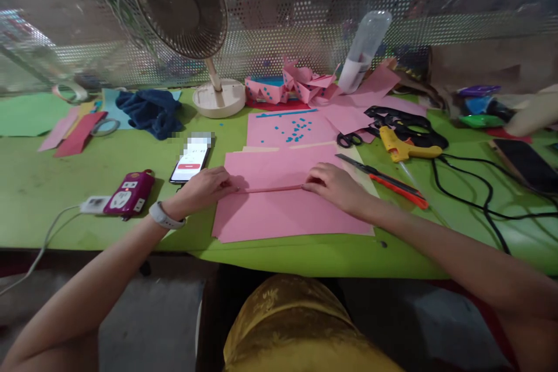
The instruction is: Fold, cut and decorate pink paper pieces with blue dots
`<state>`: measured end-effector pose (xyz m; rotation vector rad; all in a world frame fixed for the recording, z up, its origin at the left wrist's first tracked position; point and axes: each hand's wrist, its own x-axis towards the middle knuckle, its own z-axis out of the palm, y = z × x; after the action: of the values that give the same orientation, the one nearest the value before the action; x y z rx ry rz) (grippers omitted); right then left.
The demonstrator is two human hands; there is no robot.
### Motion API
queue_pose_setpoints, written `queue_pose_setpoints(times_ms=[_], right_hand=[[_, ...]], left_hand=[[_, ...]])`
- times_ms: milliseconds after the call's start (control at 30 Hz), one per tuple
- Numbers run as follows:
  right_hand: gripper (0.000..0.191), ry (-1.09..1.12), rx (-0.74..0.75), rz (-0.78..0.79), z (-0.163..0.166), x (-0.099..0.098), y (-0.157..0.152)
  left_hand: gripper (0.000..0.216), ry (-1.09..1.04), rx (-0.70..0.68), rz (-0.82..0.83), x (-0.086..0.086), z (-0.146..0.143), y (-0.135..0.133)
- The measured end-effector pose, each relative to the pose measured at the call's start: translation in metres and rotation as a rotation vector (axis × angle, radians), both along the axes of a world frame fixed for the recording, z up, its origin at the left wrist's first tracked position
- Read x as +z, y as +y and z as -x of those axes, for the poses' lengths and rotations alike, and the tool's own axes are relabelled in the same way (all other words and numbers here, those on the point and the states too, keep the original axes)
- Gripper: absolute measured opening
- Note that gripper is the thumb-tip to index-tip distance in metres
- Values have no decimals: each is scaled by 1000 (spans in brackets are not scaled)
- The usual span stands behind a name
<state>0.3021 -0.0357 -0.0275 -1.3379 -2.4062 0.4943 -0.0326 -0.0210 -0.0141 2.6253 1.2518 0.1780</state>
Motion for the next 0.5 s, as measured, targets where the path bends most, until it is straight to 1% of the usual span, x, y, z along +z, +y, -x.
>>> queue_pose_setpoints(times_ms=[100,167,233,267,300,333,400,500], right_hand=[[9,29,-8,47,-4,0,3],[11,35,-3,52,-4,-1,4],[12,39,4,56,-5,-1,5],[13,37,8,59,-5,-1,5],[14,33,10,63,-5,-1,5],[14,29,12,66,-5,-1,6],[15,30,11,75,-6,0,6],[13,61,12,85,-6,0,7]], left_hand=[[38,5,17,15,6,15,-5],[37,2,58,-7,13,21,-11],[35,-51,180,-150,21,17,-18],[33,-104,271,-248,24,10,-21],[31,-162,319,-314,25,0,-24],[29,-218,298,-316,25,-12,-26],[25,-293,142,-188,21,-41,-27],[23,-284,30,-22,9,-78,-20]])
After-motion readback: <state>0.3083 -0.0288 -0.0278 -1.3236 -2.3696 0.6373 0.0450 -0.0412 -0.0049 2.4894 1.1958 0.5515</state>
